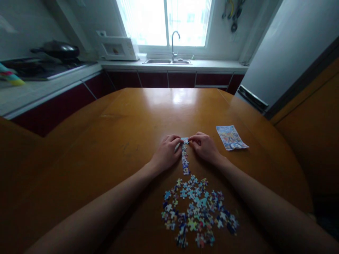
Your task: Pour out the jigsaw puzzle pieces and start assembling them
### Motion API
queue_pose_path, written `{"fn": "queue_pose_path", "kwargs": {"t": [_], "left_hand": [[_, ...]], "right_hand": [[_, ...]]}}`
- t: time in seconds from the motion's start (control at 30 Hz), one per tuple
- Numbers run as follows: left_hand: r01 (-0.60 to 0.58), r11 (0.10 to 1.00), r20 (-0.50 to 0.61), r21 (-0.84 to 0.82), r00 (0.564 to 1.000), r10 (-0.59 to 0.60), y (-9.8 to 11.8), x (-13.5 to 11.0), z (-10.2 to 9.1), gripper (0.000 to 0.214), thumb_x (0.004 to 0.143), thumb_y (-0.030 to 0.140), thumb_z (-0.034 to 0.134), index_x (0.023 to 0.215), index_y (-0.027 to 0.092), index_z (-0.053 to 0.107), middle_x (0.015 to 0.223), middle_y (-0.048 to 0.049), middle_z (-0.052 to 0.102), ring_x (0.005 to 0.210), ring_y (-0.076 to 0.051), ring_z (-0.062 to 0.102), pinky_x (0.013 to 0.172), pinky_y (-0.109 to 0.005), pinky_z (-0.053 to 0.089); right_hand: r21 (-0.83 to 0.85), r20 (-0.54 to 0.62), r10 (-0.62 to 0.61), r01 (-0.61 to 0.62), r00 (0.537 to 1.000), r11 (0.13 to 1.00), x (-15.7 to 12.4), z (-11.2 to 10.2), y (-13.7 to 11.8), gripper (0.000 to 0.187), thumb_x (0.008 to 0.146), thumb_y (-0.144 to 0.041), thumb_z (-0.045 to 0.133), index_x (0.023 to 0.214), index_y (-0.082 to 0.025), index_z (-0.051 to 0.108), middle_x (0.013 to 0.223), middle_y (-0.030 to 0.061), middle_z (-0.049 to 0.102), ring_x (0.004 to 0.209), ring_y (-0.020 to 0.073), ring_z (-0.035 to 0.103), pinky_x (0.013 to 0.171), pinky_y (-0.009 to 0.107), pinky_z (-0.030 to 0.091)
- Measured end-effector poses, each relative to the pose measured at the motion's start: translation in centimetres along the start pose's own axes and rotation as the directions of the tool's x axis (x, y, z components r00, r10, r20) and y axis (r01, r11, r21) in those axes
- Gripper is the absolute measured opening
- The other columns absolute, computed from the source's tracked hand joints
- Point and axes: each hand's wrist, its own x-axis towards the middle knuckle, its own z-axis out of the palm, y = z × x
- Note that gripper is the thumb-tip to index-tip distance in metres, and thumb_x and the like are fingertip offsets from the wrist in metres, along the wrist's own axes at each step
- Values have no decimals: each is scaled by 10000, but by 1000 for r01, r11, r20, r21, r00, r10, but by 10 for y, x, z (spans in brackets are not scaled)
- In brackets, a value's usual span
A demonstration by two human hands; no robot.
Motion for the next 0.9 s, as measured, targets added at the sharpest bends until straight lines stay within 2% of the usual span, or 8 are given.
{"fn": "queue_pose_path", "kwargs": {"t": [0.17, 0.27, 0.37, 0.53, 0.7, 0.9], "left_hand": [[-8, 1000, 7, 2, 1000, 8, -1, 0, 0, 182, 937, 192, 574, 1084, 206, 682, 1135, -82, 650, 1115, -245, 566, 1017, -433, 490], [-15, 1000, 18, 15, 1000, 15, -2, -1, 0, 201, 952, 212, 556, 1116, 211, 672, 1156, -80, 643, 1130, -248, 558, 1031, -440, 481], [-24, 999, 47, 45, 999, 21, -2, -1, -1, 282, 982, 248, 517, 1235, 230, 638, 1206, -80, 624, 1157, -251, 540, 1051, -458, 464], [-38, 994, 80, 98, 996, 30, -2, -2, -2, 323, 993, 287, 506, 1293, 291, 627, 1225, -78, 598, 1158, -254, 525, 1039, -470, 462], [-19, 994, 85, 107, 996, 10, -2, -3, -1, 324, 992, 281, 510, 1298, 285, 617, 1253, -74, 586, 1166, -254, 514, 1041, -464, 457], [-19, 995, 97, 102, 995, 9, 0, -2, -2, 325, 1000, 284, 495, 1304, 293, 611, 1253, -74, 585, 1157, -254, 518, 1037, -472, 459]], "right_hand": [[-120, 85, 36, -26, 996, 992, 2, -2, -6, 209, 909, -252, 591, 958, -275, 793, 912, 39, 688, 837, 186, 644, 750, 289, 434], [-120, 81, 54, -44, 995, 992, 3, -1, -6, 206, 914, -255, 590, 947, -274, 793, 926, 36, 695, 850, 186, 650, 751, 289, 429], [-115, 66, 49, -41, 997, 993, 3, 0, -6, 208, 913, -251, 589, 938, -275, 794, 919, 35, 697, 829, 191, 649, 725, 297, 423], [-32, 48, 34, -33, 998, 999, 2, 0, -4, 200, 900, -226, 600, 929, -268, 794, 893, 40, 693, 801, 189, 639, 714, 298, 436], [83, -62, 54, -49, 997, 995, 3, 2, 2, 182, 883, -188, 605, 899, -222, 782, 893, 53, 686, 794, 179, 628, 751, 300, 465], [-18, 50, 20, -19, 999, 1000, 1, 0, -3, 196, 903, -220, 599, 880, -263, 788, 879, 35, 685, 790, 182, 624, 710, 302, 424]]}}
